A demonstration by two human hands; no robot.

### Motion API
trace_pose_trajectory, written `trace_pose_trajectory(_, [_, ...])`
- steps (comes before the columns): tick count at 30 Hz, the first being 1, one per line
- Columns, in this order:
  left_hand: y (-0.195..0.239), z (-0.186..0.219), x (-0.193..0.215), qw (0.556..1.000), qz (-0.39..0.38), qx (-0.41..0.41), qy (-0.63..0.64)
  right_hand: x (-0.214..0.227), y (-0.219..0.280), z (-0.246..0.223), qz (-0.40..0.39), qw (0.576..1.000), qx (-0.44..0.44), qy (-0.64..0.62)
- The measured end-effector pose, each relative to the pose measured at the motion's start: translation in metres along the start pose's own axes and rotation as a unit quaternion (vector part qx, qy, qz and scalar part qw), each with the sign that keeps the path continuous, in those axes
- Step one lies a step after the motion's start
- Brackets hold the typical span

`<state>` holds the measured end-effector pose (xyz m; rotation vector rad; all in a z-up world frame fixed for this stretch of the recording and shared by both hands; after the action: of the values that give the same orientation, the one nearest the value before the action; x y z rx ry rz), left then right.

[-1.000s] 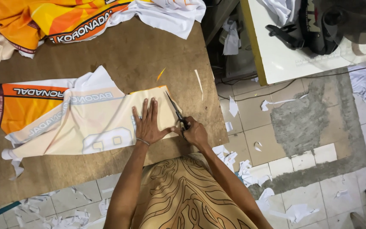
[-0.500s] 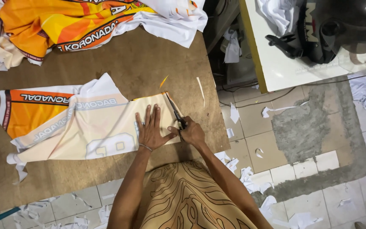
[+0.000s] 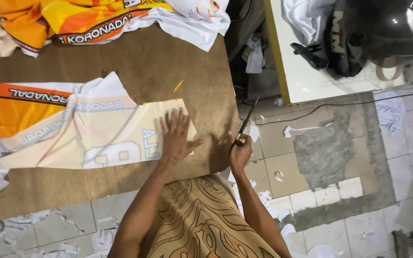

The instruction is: Cutting out printed jersey patterns from fabric sheets using scissors on a workbench.

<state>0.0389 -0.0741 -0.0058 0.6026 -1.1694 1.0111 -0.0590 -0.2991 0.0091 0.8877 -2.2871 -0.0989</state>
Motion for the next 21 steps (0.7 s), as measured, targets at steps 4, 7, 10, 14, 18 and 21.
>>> trace_pose_trajectory(4, [0.01, 0.087, -0.01, 0.991, -0.114, 0.036, 0.067, 0.014, -0.01, -0.004, -0.016, 0.999, 0.048, 0.007])
trace_pose_trajectory(7, [0.029, 0.098, -0.021, 0.92, -0.177, -0.063, 0.345, 0.008, -0.02, -0.004, -0.085, 0.99, 0.079, 0.083])
trace_pose_trajectory(10, [0.009, -0.024, -0.026, 0.922, -0.139, 0.15, 0.328, -0.01, -0.033, -0.004, -0.163, 0.948, 0.166, 0.215])
trace_pose_trajectory(14, [-0.031, -0.178, -0.038, 0.96, 0.064, 0.274, -0.005, -0.02, -0.027, -0.04, -0.226, 0.899, 0.226, 0.301])
trace_pose_trajectory(18, [-0.033, -0.195, -0.039, 0.967, 0.038, 0.245, -0.059, -0.043, -0.055, -0.034, -0.243, 0.829, 0.285, 0.414])
trace_pose_trajectory(21, [-0.023, -0.16, 0.016, 0.976, 0.119, 0.153, -0.104, -0.05, -0.041, -0.048, -0.167, 0.792, 0.328, 0.487])
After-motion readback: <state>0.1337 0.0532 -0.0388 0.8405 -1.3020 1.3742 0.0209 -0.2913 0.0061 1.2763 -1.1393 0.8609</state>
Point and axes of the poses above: each hand's wrist, its own y-axis away from the middle knuckle, its own x-axis out of the back of the hand, z = x × y, the point moved 5 cm from there along -y, towards the middle knuckle, and after that the axes turned 1 degree about -y, right-handed, at the moved point
